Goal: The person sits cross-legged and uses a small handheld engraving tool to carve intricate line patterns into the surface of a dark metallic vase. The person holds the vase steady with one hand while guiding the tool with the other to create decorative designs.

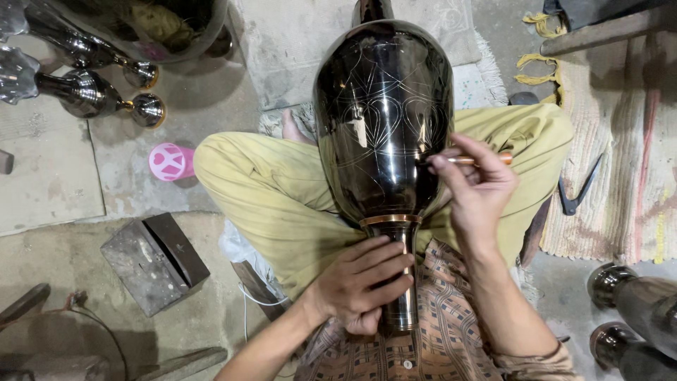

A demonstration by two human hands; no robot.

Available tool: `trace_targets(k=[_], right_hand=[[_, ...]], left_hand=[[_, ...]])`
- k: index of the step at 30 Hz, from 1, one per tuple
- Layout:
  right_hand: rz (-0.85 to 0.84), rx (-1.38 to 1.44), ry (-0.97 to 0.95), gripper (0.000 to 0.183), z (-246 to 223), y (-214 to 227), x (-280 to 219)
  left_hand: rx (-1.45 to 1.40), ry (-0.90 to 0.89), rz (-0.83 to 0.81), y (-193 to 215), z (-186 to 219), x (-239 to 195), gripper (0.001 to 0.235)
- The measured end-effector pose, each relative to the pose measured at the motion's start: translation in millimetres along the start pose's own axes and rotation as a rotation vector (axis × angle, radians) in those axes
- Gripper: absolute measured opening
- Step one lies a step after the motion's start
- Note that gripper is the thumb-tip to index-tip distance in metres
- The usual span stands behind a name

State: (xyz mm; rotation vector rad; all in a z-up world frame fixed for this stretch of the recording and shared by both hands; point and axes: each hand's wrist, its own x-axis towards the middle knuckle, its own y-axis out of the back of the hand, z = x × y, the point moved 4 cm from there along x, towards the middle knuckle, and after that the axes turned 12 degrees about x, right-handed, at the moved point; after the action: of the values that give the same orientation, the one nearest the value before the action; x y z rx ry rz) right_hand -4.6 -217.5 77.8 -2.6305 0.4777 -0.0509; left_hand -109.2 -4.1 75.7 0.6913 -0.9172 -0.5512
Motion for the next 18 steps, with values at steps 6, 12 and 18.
trace_targets(k=[6,12,18], right_hand=[[-0.082,-0.153,0.170,0.031,-2,-27,-8],[-0.022,-0.137,0.181,0.031,-1,-32,-9],[0.022,-0.332,0.311,0.021,-3,-34,-17]], left_hand=[[-0.096,0.303,-0.172,-9,-56,19,0.049],[0.076,0.578,0.172,38,-153,70,0.050],[0.001,0.579,0.038,36,-177,97,0.063]])
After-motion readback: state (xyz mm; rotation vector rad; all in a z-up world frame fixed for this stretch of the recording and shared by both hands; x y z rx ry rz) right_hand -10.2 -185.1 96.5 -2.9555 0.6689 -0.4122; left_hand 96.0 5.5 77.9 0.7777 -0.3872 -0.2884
